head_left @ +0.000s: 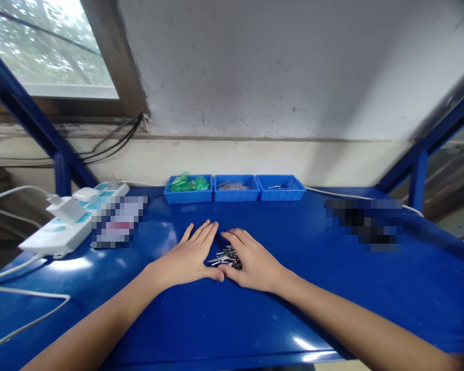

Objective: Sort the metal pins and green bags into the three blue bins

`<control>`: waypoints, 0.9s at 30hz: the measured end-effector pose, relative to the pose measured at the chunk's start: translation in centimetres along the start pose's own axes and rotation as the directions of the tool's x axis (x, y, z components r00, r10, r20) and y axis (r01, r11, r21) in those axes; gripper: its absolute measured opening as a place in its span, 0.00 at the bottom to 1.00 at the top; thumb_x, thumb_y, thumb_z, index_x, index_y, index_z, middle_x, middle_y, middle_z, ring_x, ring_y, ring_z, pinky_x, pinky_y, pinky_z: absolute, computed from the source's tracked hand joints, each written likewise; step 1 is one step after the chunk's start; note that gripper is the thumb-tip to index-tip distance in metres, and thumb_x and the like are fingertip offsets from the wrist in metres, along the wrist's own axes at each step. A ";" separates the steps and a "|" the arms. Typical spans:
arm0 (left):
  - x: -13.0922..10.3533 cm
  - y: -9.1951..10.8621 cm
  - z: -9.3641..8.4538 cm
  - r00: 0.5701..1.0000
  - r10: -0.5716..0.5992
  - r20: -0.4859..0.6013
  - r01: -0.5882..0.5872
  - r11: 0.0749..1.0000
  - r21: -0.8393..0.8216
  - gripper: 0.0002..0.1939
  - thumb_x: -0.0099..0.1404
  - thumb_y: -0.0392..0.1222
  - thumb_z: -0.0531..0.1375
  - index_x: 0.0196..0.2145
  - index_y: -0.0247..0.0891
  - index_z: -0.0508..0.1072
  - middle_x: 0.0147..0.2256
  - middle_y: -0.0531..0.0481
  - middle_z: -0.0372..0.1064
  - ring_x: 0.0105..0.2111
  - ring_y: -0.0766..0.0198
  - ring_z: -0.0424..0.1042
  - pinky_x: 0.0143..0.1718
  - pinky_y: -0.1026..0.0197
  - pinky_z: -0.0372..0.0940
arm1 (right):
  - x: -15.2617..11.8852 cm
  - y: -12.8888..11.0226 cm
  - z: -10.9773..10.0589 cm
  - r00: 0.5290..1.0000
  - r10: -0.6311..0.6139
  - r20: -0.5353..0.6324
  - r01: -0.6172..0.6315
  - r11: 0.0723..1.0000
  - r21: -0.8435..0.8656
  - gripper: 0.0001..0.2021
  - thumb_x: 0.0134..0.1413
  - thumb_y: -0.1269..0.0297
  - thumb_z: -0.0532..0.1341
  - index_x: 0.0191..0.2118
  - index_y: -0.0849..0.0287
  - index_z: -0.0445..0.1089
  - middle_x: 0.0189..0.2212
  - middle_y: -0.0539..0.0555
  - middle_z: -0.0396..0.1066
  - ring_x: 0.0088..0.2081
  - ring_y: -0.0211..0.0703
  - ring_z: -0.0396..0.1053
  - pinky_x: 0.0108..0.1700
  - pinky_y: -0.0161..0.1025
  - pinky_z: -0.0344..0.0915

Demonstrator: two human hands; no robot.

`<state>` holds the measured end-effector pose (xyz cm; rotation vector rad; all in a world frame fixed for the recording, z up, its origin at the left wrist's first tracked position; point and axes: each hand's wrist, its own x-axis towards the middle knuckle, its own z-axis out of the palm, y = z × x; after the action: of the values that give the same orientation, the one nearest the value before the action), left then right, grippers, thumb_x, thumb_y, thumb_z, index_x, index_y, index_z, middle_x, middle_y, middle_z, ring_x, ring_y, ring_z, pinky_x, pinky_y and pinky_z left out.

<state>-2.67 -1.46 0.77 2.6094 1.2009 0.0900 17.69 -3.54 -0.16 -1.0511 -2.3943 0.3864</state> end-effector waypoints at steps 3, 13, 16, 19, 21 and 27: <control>0.8 0.5 1.0 0.996 0.037 -0.087 -0.037 0.999 -0.005 0.51 0.60 0.68 0.47 0.64 0.33 0.25 0.65 0.33 0.31 0.65 0.48 0.32 0.61 0.40 0.33 | 0.3 -0.2 0.6 0.999 -0.043 -0.005 0.043 0.999 -0.006 0.16 0.49 0.63 0.59 0.45 0.63 0.64 0.45 0.61 0.64 0.50 0.51 0.58 0.54 0.50 0.58; 3.8 2.8 2.2 0.845 -0.368 -0.389 -0.035 0.687 -0.725 0.32 0.67 0.61 0.33 0.61 0.41 0.47 0.55 0.40 0.61 0.55 0.54 0.61 0.56 0.47 0.54 | 1.6 -1.1 1.4 0.982 -0.190 0.013 0.190 0.981 -0.041 0.09 0.54 0.68 0.53 0.41 0.63 0.65 0.41 0.60 0.65 0.41 0.47 0.58 0.45 0.47 0.61; 4.8 3.8 2.5 0.753 -0.499 -0.428 -0.121 0.534 -0.837 0.29 0.68 0.60 0.34 0.55 0.41 0.57 0.47 0.43 0.69 0.52 0.57 0.64 0.55 0.48 0.55 | 1.8 -1.2 1.6 0.985 -0.164 0.043 0.168 0.981 -0.097 0.08 0.54 0.69 0.53 0.39 0.64 0.66 0.38 0.60 0.66 0.38 0.47 0.59 0.42 0.47 0.62; 5.0 4.1 2.5 0.754 -0.512 -0.410 -0.174 0.447 -0.878 0.28 0.68 0.60 0.36 0.51 0.39 0.61 0.44 0.44 0.71 0.49 0.58 0.67 0.55 0.49 0.56 | 1.8 -1.2 1.6 0.985 -0.161 0.057 0.168 0.974 -0.150 0.09 0.55 0.69 0.52 0.40 0.66 0.66 0.38 0.62 0.66 0.37 0.47 0.59 0.40 0.47 0.62; 4.8 3.9 2.3 0.792 -0.473 -0.385 -0.186 0.414 -0.891 0.30 0.68 0.61 0.36 0.49 0.37 0.62 0.42 0.43 0.71 0.46 0.57 0.69 0.53 0.50 0.58 | 1.8 -1.1 1.5 0.980 -0.190 0.053 0.195 0.970 -0.144 0.11 0.57 0.69 0.51 0.42 0.67 0.65 0.40 0.63 0.66 0.40 0.48 0.60 0.42 0.48 0.63; 3.7 1.5 1.3 0.921 -0.274 -0.279 -0.144 0.426 -0.893 0.34 0.66 0.64 0.35 0.49 0.36 0.63 0.42 0.42 0.69 0.41 0.57 0.71 0.46 0.52 0.65 | 1.3 -0.6 0.7 0.966 -0.259 0.009 0.258 0.966 0.013 0.10 0.59 0.63 0.52 0.41 0.61 0.66 0.44 0.60 0.63 0.49 0.47 0.60 0.52 0.48 0.61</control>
<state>1.11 0.07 -0.31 1.5536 0.9275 1.0045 16.17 -3.02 -0.08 -0.7187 -2.4945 0.3132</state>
